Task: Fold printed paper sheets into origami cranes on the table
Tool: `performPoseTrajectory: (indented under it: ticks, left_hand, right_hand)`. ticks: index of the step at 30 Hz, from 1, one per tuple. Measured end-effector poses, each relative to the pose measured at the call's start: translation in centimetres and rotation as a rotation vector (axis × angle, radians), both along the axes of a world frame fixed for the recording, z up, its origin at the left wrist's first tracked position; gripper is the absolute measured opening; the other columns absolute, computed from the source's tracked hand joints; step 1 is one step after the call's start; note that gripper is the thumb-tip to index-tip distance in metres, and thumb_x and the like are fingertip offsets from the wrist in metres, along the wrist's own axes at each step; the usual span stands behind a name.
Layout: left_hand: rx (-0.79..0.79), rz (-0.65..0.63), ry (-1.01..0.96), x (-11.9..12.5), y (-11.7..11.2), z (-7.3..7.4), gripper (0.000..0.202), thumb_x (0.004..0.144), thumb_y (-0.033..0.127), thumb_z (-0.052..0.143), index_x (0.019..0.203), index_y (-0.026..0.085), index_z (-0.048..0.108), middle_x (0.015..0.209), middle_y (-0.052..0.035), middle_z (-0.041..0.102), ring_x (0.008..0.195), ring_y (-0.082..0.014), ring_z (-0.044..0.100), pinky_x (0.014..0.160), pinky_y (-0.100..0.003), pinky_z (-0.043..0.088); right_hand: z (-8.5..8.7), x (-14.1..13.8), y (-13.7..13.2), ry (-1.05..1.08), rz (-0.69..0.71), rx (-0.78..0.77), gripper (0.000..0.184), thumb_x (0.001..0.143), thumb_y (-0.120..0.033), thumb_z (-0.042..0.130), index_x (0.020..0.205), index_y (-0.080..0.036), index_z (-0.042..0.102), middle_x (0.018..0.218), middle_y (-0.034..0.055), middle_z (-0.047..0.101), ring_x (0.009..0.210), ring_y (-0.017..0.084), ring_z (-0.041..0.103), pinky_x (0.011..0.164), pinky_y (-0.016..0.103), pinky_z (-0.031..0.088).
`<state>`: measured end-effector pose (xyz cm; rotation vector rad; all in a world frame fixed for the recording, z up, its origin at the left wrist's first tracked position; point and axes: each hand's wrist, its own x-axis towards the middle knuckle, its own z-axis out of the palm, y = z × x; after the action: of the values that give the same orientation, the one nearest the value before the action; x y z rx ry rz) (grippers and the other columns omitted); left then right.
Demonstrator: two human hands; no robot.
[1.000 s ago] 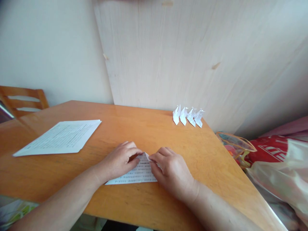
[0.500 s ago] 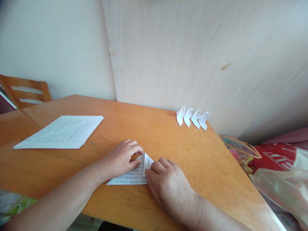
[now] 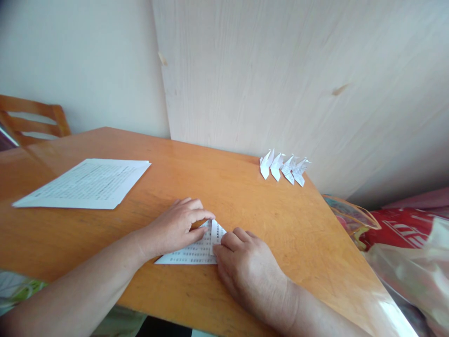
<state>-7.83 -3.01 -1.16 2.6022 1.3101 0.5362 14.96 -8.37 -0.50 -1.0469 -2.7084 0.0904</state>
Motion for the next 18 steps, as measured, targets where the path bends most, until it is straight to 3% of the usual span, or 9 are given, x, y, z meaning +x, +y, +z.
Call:
performPoseTrajectory:
  ticks: [10, 18]
  left_hand:
    - [0.012, -0.016, 0.002, -0.15, 0.01, -0.13, 0.023, 0.091, 0.03, 0.06, 0.112, 0.03, 0.069, 0.097, -0.0025, 0.06, 0.097, -0.0223, 0.054, 0.087, -0.037, 0.042]
    - [-0.014, -0.01, -0.003, -0.1, 0.1, 0.06, 0.023, 0.089, 0.032, 0.064, 0.112, 0.031, 0.07, 0.099, -0.0021, 0.061, 0.099, -0.0229, 0.054, 0.088, -0.037, 0.041]
  right_hand:
    - [0.79, 0.1, -0.16, -0.027, 0.017, -0.02, 0.017, 0.094, -0.015, 0.054, 0.078, -0.018, 0.059, 0.086, 0.0049, 0.061, 0.078, 0.018, 0.052, 0.069, 0.031, 0.04]
    - [0.21, 0.3, -0.15, -0.049, 0.033, 0.014, 0.015, 0.094, -0.016, 0.055, 0.08, -0.019, 0.059, 0.086, 0.0036, 0.061, 0.078, 0.018, 0.051, 0.068, 0.032, 0.036]
